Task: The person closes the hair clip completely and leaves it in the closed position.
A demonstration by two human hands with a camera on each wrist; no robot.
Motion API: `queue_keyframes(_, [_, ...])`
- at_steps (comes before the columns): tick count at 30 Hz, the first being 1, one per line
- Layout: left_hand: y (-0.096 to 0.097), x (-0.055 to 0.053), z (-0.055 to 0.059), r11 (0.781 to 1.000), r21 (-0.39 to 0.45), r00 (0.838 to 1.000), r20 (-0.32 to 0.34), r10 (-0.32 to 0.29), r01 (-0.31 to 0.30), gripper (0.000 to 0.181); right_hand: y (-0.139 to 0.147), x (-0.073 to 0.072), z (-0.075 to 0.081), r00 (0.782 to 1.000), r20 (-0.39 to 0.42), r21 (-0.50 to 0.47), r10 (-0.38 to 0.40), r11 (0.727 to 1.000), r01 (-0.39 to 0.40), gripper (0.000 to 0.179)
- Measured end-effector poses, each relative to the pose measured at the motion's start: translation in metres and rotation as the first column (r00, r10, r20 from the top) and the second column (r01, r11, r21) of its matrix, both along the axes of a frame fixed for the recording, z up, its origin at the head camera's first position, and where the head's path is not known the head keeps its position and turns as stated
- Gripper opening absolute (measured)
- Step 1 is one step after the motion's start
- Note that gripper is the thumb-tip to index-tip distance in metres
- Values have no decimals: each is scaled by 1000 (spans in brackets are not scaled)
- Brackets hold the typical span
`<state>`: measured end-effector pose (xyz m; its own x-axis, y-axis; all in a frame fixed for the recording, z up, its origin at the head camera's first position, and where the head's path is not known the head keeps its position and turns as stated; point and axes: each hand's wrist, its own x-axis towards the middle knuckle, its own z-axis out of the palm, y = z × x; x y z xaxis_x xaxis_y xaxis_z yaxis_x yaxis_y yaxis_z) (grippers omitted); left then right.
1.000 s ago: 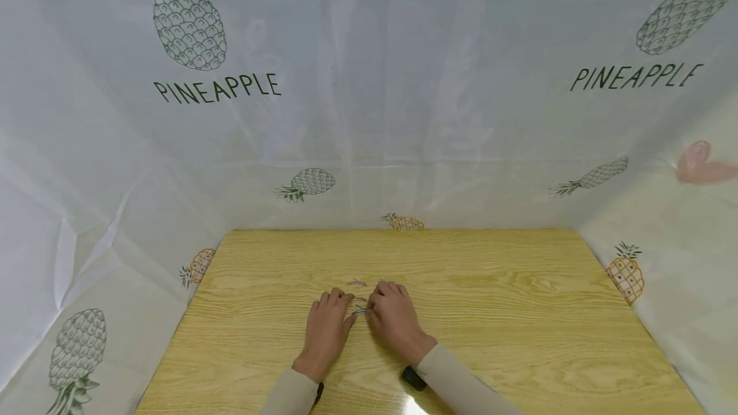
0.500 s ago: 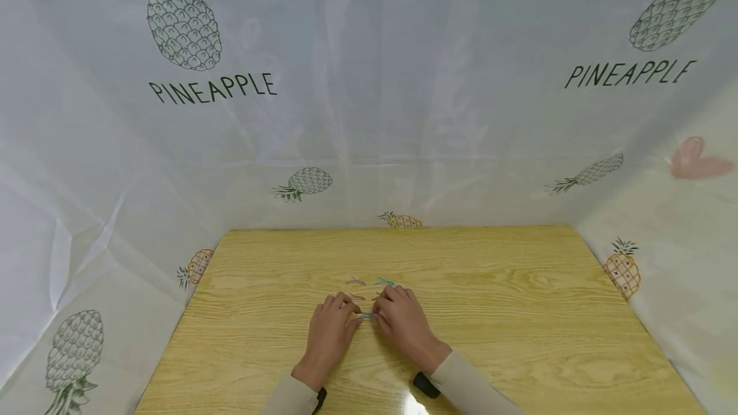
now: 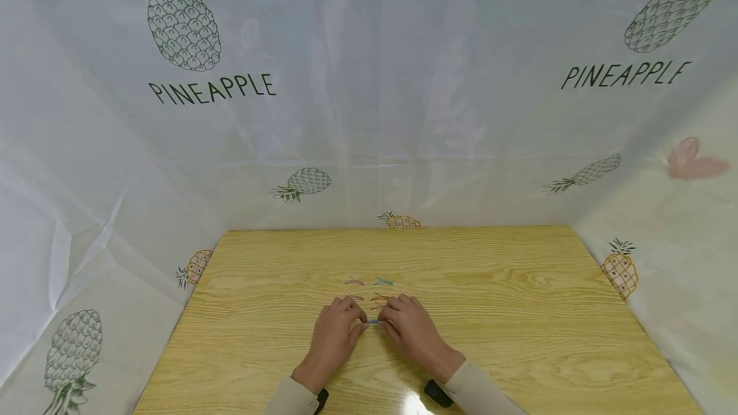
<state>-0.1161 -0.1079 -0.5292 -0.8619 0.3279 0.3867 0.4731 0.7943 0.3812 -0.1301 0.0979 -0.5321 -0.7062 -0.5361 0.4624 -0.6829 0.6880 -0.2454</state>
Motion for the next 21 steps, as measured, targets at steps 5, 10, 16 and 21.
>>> queue_keyframes(5, [1, 1, 1, 998, 18, 998, -32, -53, 54, 14, 6, 1, 0, 999, -13, -28, 43, 999, -44, 8])
queue_keyframes(10, [2, 0, 0, 995, 16, 994, -45, -98, 99, 17, 13, 1, 0, 995, -36, -55, 88, 994, -90, 8])
queue_keyframes(16, [3, 1, 2, 988, 10, 987, -51, -152, 153, 20, 19, 1, -3, 989, -68, -52, 134, 989, -138, 7])
queue_keyframes(21, [4, 2, 5, 982, 14, 982, -17, -188, 188, 19, 24, 1, -4, 983, -70, -48, 168, 984, -171, 6])
